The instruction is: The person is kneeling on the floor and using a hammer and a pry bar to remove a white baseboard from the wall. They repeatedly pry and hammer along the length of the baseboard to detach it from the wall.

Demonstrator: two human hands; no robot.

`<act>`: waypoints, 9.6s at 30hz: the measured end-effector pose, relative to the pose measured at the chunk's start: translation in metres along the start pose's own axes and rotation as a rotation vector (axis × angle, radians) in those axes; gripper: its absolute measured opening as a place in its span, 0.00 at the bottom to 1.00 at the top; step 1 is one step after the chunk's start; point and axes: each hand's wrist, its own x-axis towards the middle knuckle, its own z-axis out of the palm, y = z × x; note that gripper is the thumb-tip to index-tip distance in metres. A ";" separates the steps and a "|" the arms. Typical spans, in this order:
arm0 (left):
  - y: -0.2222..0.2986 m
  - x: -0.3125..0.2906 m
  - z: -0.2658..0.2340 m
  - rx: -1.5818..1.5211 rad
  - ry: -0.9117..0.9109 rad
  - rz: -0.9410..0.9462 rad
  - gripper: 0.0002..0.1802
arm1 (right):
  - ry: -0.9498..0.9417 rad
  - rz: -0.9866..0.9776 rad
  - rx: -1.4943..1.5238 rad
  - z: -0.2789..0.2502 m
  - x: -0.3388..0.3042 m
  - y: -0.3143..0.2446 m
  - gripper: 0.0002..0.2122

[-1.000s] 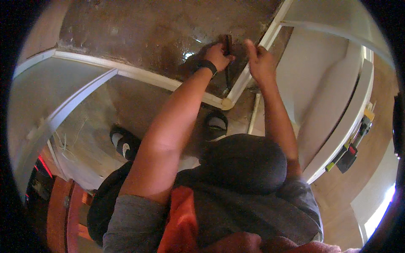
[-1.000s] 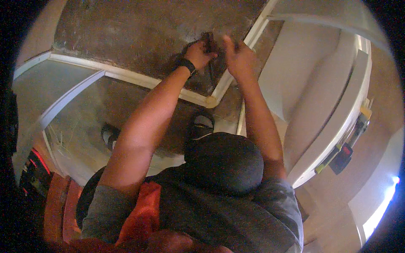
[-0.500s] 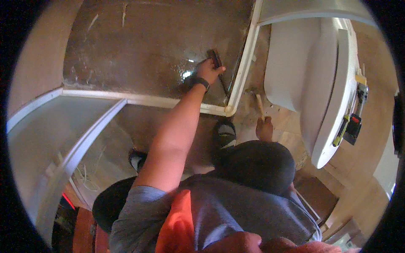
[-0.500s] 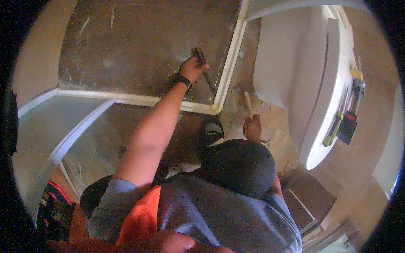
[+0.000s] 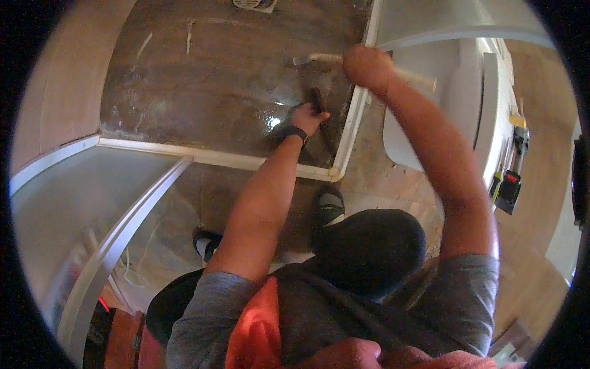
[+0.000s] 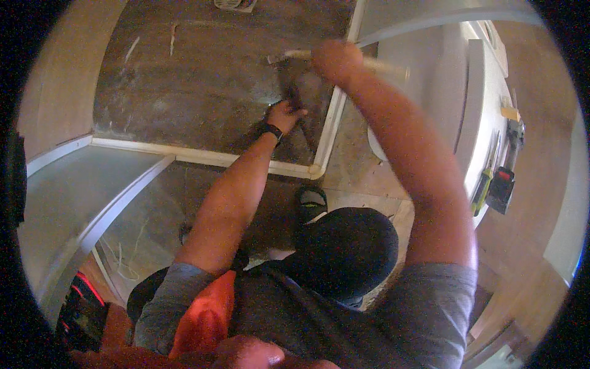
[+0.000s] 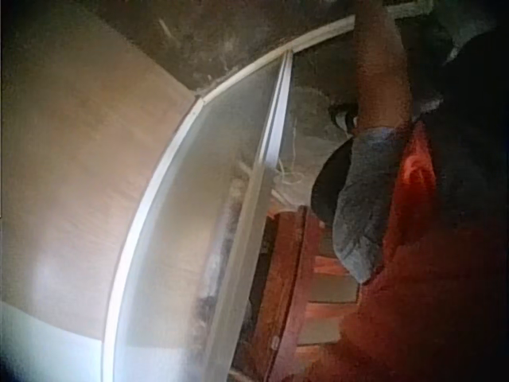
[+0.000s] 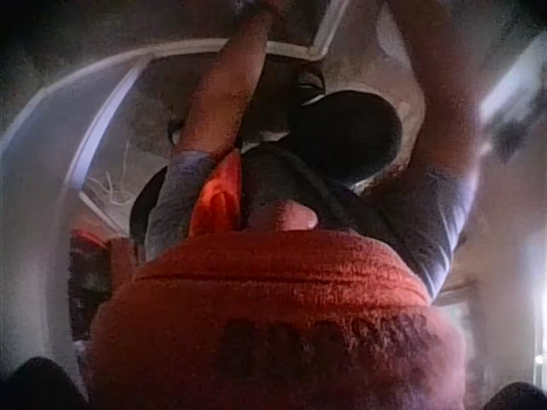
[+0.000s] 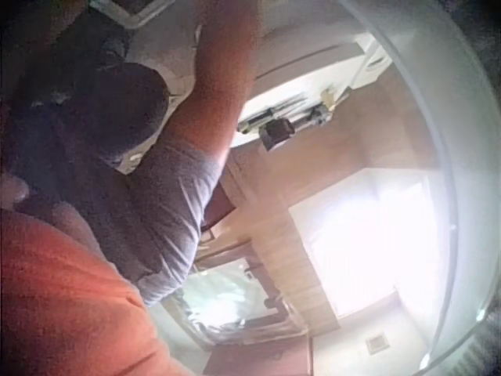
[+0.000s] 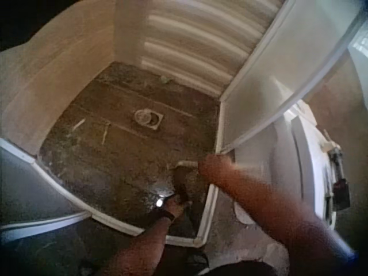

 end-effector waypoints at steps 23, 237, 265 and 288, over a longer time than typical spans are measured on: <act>0.010 0.010 0.001 0.212 -0.059 0.013 0.35 | 0.018 0.105 -0.168 -0.016 0.034 0.022 0.11; 0.019 0.007 0.025 0.460 -0.019 0.394 0.21 | -0.117 -0.002 -0.268 0.071 -0.009 0.052 0.10; 0.016 0.006 0.027 0.512 -0.042 0.364 0.23 | -0.200 0.295 -0.065 0.043 -0.022 0.033 0.10; 0.009 0.006 0.028 0.496 -0.034 0.461 0.28 | -0.085 -0.031 -0.150 0.075 -0.054 0.054 0.08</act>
